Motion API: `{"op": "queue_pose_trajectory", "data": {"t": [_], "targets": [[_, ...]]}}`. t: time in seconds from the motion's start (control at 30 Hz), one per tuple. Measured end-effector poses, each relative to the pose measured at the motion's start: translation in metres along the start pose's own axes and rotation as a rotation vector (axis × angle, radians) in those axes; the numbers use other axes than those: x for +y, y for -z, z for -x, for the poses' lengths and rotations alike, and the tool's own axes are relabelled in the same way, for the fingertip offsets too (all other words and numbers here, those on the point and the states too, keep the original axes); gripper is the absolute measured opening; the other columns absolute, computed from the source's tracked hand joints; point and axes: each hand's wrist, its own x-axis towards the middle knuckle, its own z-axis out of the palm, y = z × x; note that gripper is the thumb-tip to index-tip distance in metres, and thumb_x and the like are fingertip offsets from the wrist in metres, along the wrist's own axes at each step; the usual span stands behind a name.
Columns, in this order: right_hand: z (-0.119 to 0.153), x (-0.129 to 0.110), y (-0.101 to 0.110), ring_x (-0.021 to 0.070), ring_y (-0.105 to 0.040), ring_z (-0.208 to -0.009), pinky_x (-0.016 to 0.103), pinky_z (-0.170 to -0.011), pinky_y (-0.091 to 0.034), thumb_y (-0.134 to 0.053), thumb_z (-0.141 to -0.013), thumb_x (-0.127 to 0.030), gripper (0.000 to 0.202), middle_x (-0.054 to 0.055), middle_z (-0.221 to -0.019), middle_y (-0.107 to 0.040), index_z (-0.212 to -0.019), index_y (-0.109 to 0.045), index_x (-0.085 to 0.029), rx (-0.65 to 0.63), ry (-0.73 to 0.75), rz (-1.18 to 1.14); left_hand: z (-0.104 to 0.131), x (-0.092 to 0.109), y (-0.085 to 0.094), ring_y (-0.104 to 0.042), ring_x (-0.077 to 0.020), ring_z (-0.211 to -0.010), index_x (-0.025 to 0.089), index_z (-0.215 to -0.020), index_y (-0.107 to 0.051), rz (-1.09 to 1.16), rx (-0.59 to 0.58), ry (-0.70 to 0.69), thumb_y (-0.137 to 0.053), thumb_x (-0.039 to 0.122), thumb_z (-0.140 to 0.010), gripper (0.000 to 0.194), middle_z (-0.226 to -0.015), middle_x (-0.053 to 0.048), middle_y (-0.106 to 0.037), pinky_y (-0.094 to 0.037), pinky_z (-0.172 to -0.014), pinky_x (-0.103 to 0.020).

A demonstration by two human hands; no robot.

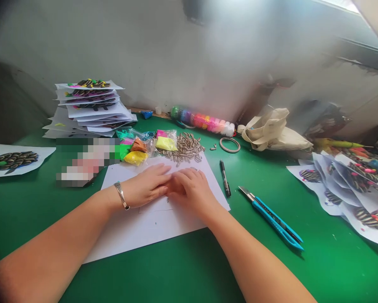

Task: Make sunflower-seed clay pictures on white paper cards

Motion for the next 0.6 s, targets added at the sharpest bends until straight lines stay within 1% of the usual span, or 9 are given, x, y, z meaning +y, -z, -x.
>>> {"op": "queue_pose_trajectory", "data": {"t": [0.13,0.23,0.3,0.4,0.47,0.6], "targets": [[-0.001,0.001,0.0,0.0248,-0.051,-0.111,0.042,-0.097,-0.037,-0.07,-0.08,-0.031,0.042,0.006,-0.118,-0.06,-0.119,-0.057,-0.025,0.011,0.001,-0.005,0.001,0.001,0.0,-0.044,-0.0274,-0.111,0.019,-0.11,-0.058,0.0,-0.004,0.014,-0.044,0.027,-0.091,0.024,-0.122,-0.011,-0.052,-0.034,-0.101,-0.045],[-0.001,0.003,0.005,0.0224,-0.052,-0.109,0.039,-0.095,-0.039,-0.067,-0.083,-0.034,0.041,0.006,-0.118,-0.06,-0.12,-0.056,-0.025,-0.033,0.028,-0.08,0.001,0.0,0.0,-0.044,-0.0276,-0.112,0.021,-0.118,-0.055,0.018,0.0,0.002,-0.043,0.029,-0.091,0.03,-0.123,-0.011,-0.052,-0.034,-0.1,-0.045],[-0.001,0.003,0.007,0.0221,-0.053,-0.108,0.038,-0.094,-0.04,-0.068,-0.082,-0.033,0.04,0.006,-0.117,-0.06,-0.12,-0.056,-0.025,-0.049,0.04,-0.096,0.0,-0.001,-0.001,-0.044,-0.0278,-0.112,0.021,-0.121,-0.054,0.027,-0.003,-0.001,-0.043,0.029,-0.091,0.032,-0.124,-0.011,-0.052,-0.034,-0.1,-0.045],[-0.002,0.004,0.006,0.0232,-0.054,-0.108,0.041,-0.096,-0.039,-0.07,-0.079,-0.029,0.04,0.006,-0.115,-0.062,-0.117,-0.058,-0.025,-0.011,0.042,-0.057,0.0,-0.001,-0.001,-0.045,-0.0278,-0.11,0.02,-0.112,-0.058,0.027,-0.014,0.006,-0.044,0.029,-0.091,0.027,-0.12,-0.011,-0.053,-0.035,-0.098,-0.044],[-0.002,0.006,0.006,0.0235,-0.054,-0.107,0.041,-0.096,-0.039,-0.069,-0.08,-0.029,0.037,0.007,-0.114,-0.062,-0.116,-0.059,-0.026,0.004,0.041,-0.056,0.0,-0.001,-0.001,-0.045,-0.0274,-0.108,0.02,-0.109,-0.059,0.025,-0.007,0.001,-0.044,0.029,-0.091,0.025,-0.119,-0.011,-0.053,-0.036,-0.097,-0.044],[-0.002,0.01,0.012,0.022,-0.057,-0.101,0.038,-0.089,-0.045,-0.063,-0.085,-0.033,0.034,0.007,-0.113,-0.063,-0.118,-0.058,-0.024,-0.064,0.042,-0.178,0.0,0.0,0.001,-0.045,-0.0263,-0.107,0.021,-0.114,-0.056,0.005,0.015,-0.018,-0.044,0.027,-0.09,0.027,-0.12,-0.01,-0.052,-0.037,-0.095,-0.041]]}}
